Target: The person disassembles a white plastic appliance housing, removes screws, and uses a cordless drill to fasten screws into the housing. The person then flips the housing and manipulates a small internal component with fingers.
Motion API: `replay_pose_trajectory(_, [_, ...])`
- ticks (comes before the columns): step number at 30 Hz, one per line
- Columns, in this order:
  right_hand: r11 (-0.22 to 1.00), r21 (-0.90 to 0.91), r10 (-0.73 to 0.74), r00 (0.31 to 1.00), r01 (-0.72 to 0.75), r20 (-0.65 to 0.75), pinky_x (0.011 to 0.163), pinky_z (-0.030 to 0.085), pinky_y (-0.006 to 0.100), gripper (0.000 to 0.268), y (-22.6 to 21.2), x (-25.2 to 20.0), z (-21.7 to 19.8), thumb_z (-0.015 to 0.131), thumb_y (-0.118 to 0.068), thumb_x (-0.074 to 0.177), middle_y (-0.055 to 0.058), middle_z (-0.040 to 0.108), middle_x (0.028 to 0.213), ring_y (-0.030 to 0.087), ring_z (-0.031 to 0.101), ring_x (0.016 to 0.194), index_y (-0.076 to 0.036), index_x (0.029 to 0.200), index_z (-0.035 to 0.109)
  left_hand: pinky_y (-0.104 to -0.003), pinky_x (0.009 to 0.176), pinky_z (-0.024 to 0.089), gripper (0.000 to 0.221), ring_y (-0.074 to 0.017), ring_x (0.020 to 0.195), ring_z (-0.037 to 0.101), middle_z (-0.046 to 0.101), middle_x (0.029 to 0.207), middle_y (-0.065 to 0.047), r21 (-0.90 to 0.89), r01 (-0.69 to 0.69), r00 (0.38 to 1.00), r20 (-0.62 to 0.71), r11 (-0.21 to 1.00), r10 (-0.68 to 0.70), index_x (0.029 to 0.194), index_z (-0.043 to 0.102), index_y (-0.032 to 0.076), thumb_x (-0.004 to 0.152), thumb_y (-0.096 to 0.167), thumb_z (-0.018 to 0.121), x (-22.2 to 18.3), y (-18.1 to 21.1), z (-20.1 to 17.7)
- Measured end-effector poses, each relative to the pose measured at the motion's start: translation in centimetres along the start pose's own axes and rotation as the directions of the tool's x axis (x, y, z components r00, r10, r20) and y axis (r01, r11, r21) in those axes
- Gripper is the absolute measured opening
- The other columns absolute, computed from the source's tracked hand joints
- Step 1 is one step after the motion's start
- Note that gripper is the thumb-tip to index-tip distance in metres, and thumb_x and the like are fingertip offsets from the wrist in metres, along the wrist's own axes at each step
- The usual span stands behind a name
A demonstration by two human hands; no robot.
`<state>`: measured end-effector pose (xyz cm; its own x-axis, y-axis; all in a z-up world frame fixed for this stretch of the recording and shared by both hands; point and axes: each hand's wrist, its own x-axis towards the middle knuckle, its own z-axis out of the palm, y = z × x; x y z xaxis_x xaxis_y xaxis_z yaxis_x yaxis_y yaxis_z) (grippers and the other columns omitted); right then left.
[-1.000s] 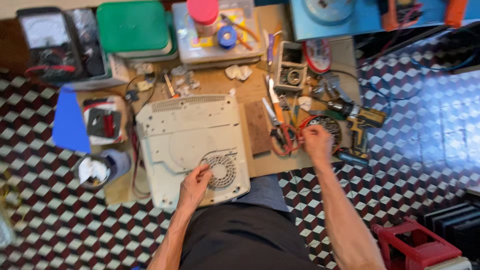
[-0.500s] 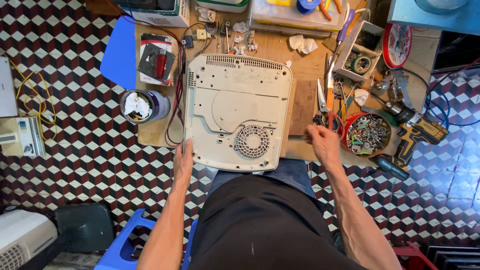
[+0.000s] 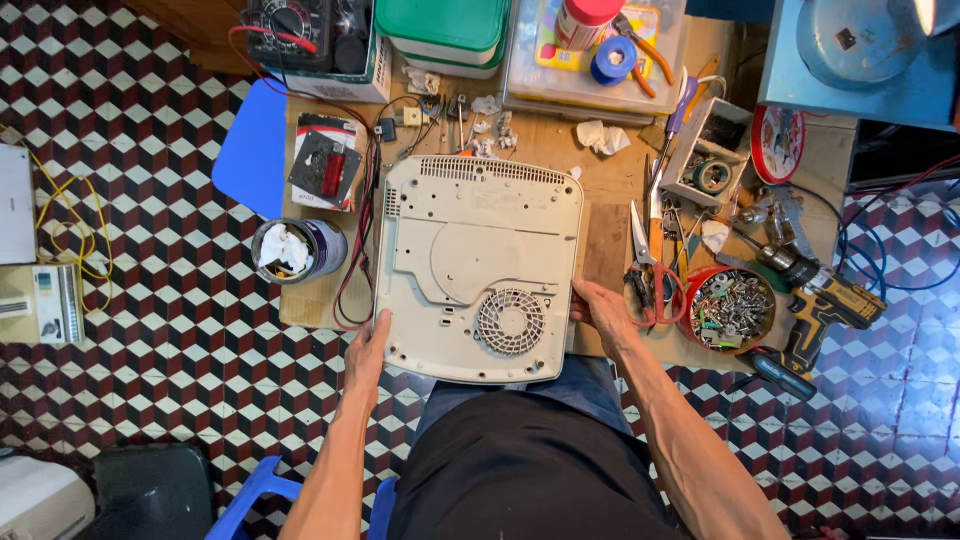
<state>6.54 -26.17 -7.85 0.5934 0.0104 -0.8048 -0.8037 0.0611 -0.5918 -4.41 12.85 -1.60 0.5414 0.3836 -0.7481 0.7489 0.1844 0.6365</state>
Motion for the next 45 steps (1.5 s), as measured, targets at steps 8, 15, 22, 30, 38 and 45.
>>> replay_pose_trajectory(8, [0.995,-0.079,-0.063,0.997,0.067,0.043,0.068,0.05,0.023,0.042,0.1,-0.2,-0.8,0.063,-0.041,0.099,0.0,0.072,0.087,0.008,0.058,0.071,-0.002,0.102,0.077,-0.034,0.097,0.044,0.07,-0.017,0.109,0.061,0.069,0.115,-0.005,-0.014,0.046,0.996,-0.079,0.999,-0.047,0.118,0.068,0.006,0.082,0.066,0.065,-2.3,1.8,1.4])
replay_pose_trajectory(15, [0.999,0.01,0.039,0.999,-0.039,0.022,0.064,0.052,0.027,0.045,0.5,0.2,-0.3,0.065,-0.038,0.101,0.009,0.073,0.095,0.015,0.064,0.074,0.005,0.109,0.073,-0.03,0.087,0.048,0.064,-0.0177,0.096,0.064,0.072,0.1,-0.007,0.085,-0.078,0.989,-0.117,0.993,0.088,0.106,0.071,0.001,0.084,0.061,0.067,-5.8,6.3,0.2])
replay_pose_trajectory(22, [0.997,-0.028,0.075,0.997,-0.075,0.025,0.077,0.059,0.032,0.049,0.4,0.4,-0.5,0.063,-0.04,0.1,0.013,0.075,0.106,0.02,0.072,0.085,0.005,0.117,0.069,-0.029,0.091,0.049,0.062,-0.014,0.104,0.068,0.075,0.11,-0.001,0.029,-0.14,0.988,-0.061,0.99,0.141,0.121,0.07,0.008,0.088,0.059,0.059,-8.0,9.2,0.5])
replay_pose_trajectory(30, [0.993,-0.073,0.1,0.995,-0.098,0.019,0.079,0.06,0.035,0.05,-0.2,0.3,-0.3,0.059,-0.041,0.1,0.015,0.075,0.107,0.023,0.073,0.087,0.005,0.117,0.069,-0.035,0.078,0.058,0.069,-0.0231,0.089,0.074,0.077,0.101,-0.015,0.229,-0.119,0.991,-0.029,0.966,0.13,0.121,0.065,0.002,0.074,0.05,0.08,-8.9,10.0,1.5])
replay_pose_trajectory(38, [0.988,-0.052,0.148,0.986,-0.144,0.075,0.072,0.06,0.035,0.04,0.7,1.8,1.9,0.058,-0.029,0.099,0.015,0.076,0.093,0.023,0.071,0.076,0.007,0.106,0.072,-0.034,0.077,0.059,0.062,-0.0228,0.088,0.078,0.079,0.099,-0.013,0.395,-0.244,0.949,-0.093,0.886,0.302,0.119,0.066,0.006,0.073,0.046,0.081,-13.3,15.7,3.6])
replay_pose_trajectory(45, [0.99,-0.143,0.033,0.971,0.001,0.238,0.069,0.054,0.031,0.028,-1.0,1.5,3.5,0.063,-0.015,0.092,0.01,0.072,0.09,0.017,0.066,0.074,0.002,0.114,0.07,-0.037,0.077,0.056,0.051,-0.0244,0.088,0.075,0.078,0.097,-0.006,0.665,-0.343,0.892,0.008,0.664,0.452,0.115,0.07,0.016,0.076,0.047,0.085,-15.2,21.5,5.8])
